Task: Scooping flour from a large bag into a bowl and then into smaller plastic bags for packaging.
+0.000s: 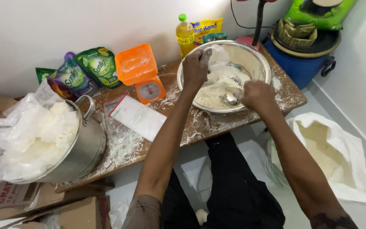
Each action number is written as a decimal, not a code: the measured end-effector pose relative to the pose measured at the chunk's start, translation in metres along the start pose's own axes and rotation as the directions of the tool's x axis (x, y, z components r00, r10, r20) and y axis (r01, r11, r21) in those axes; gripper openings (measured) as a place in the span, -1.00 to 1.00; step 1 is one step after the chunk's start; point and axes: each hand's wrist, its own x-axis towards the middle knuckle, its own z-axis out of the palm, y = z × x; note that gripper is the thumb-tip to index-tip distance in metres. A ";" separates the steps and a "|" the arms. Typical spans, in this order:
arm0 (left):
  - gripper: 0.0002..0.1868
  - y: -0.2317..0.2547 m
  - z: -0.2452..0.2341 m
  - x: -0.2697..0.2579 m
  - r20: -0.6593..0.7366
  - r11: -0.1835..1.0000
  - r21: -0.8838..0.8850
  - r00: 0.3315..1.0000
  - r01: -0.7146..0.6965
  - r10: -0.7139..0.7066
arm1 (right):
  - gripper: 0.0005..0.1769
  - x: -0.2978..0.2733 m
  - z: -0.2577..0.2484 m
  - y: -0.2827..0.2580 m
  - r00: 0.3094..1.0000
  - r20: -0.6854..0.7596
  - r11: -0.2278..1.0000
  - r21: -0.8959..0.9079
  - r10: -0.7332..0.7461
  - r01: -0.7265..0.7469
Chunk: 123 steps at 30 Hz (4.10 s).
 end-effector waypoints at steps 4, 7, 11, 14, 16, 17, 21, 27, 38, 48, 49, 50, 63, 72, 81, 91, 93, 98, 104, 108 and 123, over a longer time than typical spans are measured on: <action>-0.69 -0.006 -0.006 0.004 -0.032 1.000 0.006 0.999 0.009 -0.009 | -0.63 0.015 0.033 -0.001 0.999 0.046 0.995 -0.098 -0.023 0.028; -0.68 -0.006 -0.012 0.002 -0.061 0.998 0.003 0.996 0.063 -0.063 | -0.70 0.032 0.052 0.006 0.994 0.009 0.979 -0.171 -0.108 0.108; -0.67 -0.019 -0.013 0.004 -0.081 0.997 -0.012 0.994 0.072 -0.073 | -0.70 0.066 0.080 0.014 0.987 0.086 0.955 -0.253 -0.134 0.152; -0.67 -0.020 -0.013 0.003 -0.089 0.998 -0.017 0.994 0.065 -0.067 | -0.67 0.068 0.074 0.017 0.986 0.065 0.949 -0.270 -0.151 0.163; -0.68 -0.023 -0.016 0.004 -0.100 0.998 -0.025 0.993 0.066 -0.068 | -0.66 0.068 0.061 0.013 0.984 0.003 0.945 -0.279 -0.179 0.173; -0.68 -0.026 -0.016 0.007 -0.093 0.998 -0.031 0.994 0.061 -0.064 | -0.64 0.069 0.052 0.012 0.986 -0.013 0.939 -0.307 -0.164 0.152; -0.70 -0.026 -0.019 0.009 -0.095 0.997 -0.037 0.993 0.061 -0.064 | -0.64 0.070 0.020 0.022 0.963 -0.127 0.931 -0.312 -0.238 0.189; -0.78 -0.022 -0.027 0.012 -0.110 0.994 -0.097 0.993 0.040 -0.051 | -0.66 0.110 0.025 0.060 0.876 -0.300 0.811 -0.564 -0.378 0.156; -0.75 -0.032 -0.034 0.018 -0.074 0.992 -0.116 0.995 0.051 -0.060 | -0.61 0.147 0.051 0.056 0.963 -0.077 0.891 -0.405 -0.257 0.206; -0.76 -0.033 -0.040 0.020 -0.050 0.989 -0.133 0.997 0.056 -0.063 | -0.71 0.139 0.071 0.040 0.965 -0.038 0.944 -0.222 -0.259 0.245; -0.76 -0.033 -0.040 0.020 -0.049 0.989 -0.135 0.997 0.054 -0.062 | -0.71 0.135 0.066 0.040 0.965 -0.040 0.944 -0.222 -0.258 0.243; -0.74 -0.033 -0.040 0.021 -0.052 0.991 -0.124 0.997 0.052 -0.059 | -0.72 0.130 0.061 0.039 0.968 -0.021 0.949 -0.208 -0.249 0.239; -0.73 -0.002 -0.032 0.027 -0.204 0.967 0.219 0.963 -0.131 0.176 | -0.73 0.035 -0.010 0.040 0.989 0.024 0.988 0.060 -0.144 0.143; -0.72 -0.013 -0.013 0.021 -0.193 0.966 0.254 0.981 0.049 0.001 | -0.61 0.027 0.010 0.081 0.975 -0.077 0.976 -0.080 -0.211 0.205; -0.71 -0.024 0.003 0.029 -0.181 0.974 0.222 0.983 0.047 -0.006 | -0.58 0.028 0.006 0.092 0.986 -0.075 0.988 -0.043 -0.148 0.145; -0.70 -0.026 0.023 0.026 -0.171 0.976 0.216 0.985 0.007 0.030 | -0.61 0.001 -0.009 0.097 0.981 -0.176 0.996 -0.044 -0.082 0.075; -0.74 -0.027 0.029 0.026 -0.215 0.951 0.285 0.959 -0.118 0.184 | -0.77 -0.017 -0.023 0.091 0.954 -0.263 0.988 -0.100 -0.141 0.118; -0.73 -0.040 0.038 0.024 -0.206 0.936 0.322 0.954 -0.141 0.215 | -0.74 -0.044 -0.047 0.081 0.972 -0.222 0.997 -0.020 -0.071 0.068; -0.71 -0.038 0.039 0.016 -0.196 0.920 0.370 0.956 -0.133 0.217 | -0.70 -0.069 -0.091 0.058 0.981 -0.190 0.998 -0.045 -0.047 0.039; -0.78 -0.031 0.045 0.002 -0.165 0.903 0.373 0.942 -0.214 0.292 | -0.67 -0.061 -0.100 0.048 0.967 -0.220 0.982 -0.160 -0.132 0.097; -0.68 -0.055 0.083 0.009 0.039 0.943 0.328 0.998 -0.064 0.055 | -0.61 0.011 -0.114 -0.015 0.865 -0.336 0.846 -0.505 -0.374 0.170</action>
